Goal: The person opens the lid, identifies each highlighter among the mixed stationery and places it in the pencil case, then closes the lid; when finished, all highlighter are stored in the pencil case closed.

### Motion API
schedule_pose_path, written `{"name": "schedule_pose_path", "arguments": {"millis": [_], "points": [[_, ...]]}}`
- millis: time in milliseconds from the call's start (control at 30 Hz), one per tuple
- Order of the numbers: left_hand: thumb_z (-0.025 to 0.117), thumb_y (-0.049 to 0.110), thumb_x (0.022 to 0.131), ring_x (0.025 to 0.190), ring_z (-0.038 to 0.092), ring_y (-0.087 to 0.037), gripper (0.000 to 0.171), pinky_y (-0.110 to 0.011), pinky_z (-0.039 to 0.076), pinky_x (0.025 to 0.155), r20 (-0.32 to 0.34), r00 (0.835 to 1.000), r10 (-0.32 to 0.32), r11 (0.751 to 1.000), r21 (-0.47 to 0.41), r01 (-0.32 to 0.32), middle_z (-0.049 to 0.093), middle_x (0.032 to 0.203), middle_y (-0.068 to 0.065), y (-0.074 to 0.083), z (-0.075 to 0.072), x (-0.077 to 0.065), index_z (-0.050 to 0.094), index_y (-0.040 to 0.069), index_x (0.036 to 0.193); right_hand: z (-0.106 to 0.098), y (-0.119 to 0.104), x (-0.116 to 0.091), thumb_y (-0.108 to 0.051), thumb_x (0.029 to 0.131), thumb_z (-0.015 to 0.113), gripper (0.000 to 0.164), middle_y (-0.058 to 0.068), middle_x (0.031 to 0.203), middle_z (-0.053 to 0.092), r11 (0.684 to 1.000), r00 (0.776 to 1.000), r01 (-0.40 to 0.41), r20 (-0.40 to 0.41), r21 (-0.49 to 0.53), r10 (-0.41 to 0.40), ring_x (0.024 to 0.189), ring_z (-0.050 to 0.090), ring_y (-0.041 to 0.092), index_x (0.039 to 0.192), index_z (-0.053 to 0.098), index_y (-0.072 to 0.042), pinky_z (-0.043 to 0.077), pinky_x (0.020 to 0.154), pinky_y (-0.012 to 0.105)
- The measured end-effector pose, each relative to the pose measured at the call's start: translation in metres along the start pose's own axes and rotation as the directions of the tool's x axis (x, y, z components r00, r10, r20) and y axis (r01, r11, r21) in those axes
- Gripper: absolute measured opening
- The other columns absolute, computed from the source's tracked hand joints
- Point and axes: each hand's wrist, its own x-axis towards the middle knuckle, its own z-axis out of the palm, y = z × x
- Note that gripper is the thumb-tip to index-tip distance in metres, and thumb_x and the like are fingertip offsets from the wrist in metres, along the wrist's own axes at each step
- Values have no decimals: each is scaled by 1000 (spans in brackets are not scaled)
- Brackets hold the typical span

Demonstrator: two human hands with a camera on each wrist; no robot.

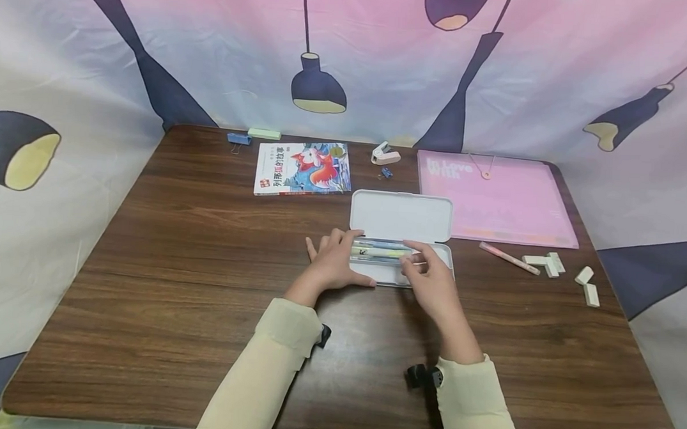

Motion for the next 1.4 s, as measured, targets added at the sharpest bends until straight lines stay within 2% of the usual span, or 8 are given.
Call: {"name": "schedule_pose_path", "arguments": {"millis": [167, 433, 600, 800, 967, 1033, 1233, 1400], "points": [[76, 57, 57, 116, 31, -27, 101, -63, -11, 98, 4, 1000, 1, 1000, -8, -1, 36, 126, -6, 0, -1, 0, 26, 27, 140, -2, 1, -1, -32, 89, 54, 43, 2, 104, 60, 1000, 1000, 3, 22, -29, -2, 86, 60, 14, 131, 43, -27, 47, 65, 30], [76, 57, 57, 115, 31, -26, 101, -62, -11, 98, 6, 1000, -5, 1000, -15, 6, 37, 123, -6, 0, -1, 1, 27, 28, 140, -8, 5, -3, -36, 89, 54, 40, 2, 107, 60, 996, 1000, 2, 19, -85, 0, 93, 57, 17, 128, 48, -27, 46, 70, 33], [76, 57, 58, 117, 30, -26, 101, -61, -12, 98, 13, 1000, -5, 1000, -22, 5, 36, 125, -6, 0, -1, 1, 26, 28, 140, -17, 9, -3, -39, 89, 52, 40, 4, 109, 59, 993, 999, -22, 23, -114, 24, 98, 55, 22, 128, 48, -27, 45, 76, 39], [76, 55, 59, 121, 27, -27, 100, -60, -14, 98, 21, 1000, -1, 999, -34, 2, 34, 129, -5, 1, 0, 1, 25, 29, 141, -42, 25, 1, -39, 90, 49, 43, 11, 112, 57, 980, 999, 14, -36, -200, -22, 104, 52, 29, 127, 50, -18, 40, 87, 48], [76, 57, 58, 120, 27, -27, 101, -61, -14, 98, 17, 1000, -1, 1000, -25, 1, 34, 128, -5, 0, 1, 2, 25, 29, 141, -74, 44, 6, -36, 91, 49, 45, 21, 121, 49, 940, 994, 56, -71, -337, -85, 114, 42, 37, 127, 49, -8, 31, 93, 54], [75, 58, 58, 121, 27, -27, 101, -61, -14, 98, 18, 1000, 0, 1000, -22, 1, 34, 129, -5, 0, 1, 2, 25, 29, 141, -87, 52, 8, -37, 91, 48, 48, 25, 127, 43, 923, 995, 36, -72, -384, -69, 119, 36, 42, 129, 47, -7, 27, 95, 57], [75, 58, 58, 122, 26, -28, 101, -61, -15, 98, 23, 1000, -3, 1000, -26, 3, 32, 131, -5, -2, 1, 2, 25, 30, 141, -117, 79, 6, -45, 91, 43, 61, 30, 137, 25, 867, 992, -121, -86, -484, 91, 123, 17, 53, 137, 36, -7, 18, 92, 66], [75, 58, 58, 122, 26, -27, 101, -61, -15, 98, 23, 1000, -5, 999, -31, 6, 32, 131, -5, -4, 1, 1, 25, 29, 141, -130, 93, 4, -43, 92, 43, 63, 28, 141, 19, 830, 983, -183, -74, -527, 170, 122, 12, 56, 141, 28, -7, 17, 86, 70]]}}
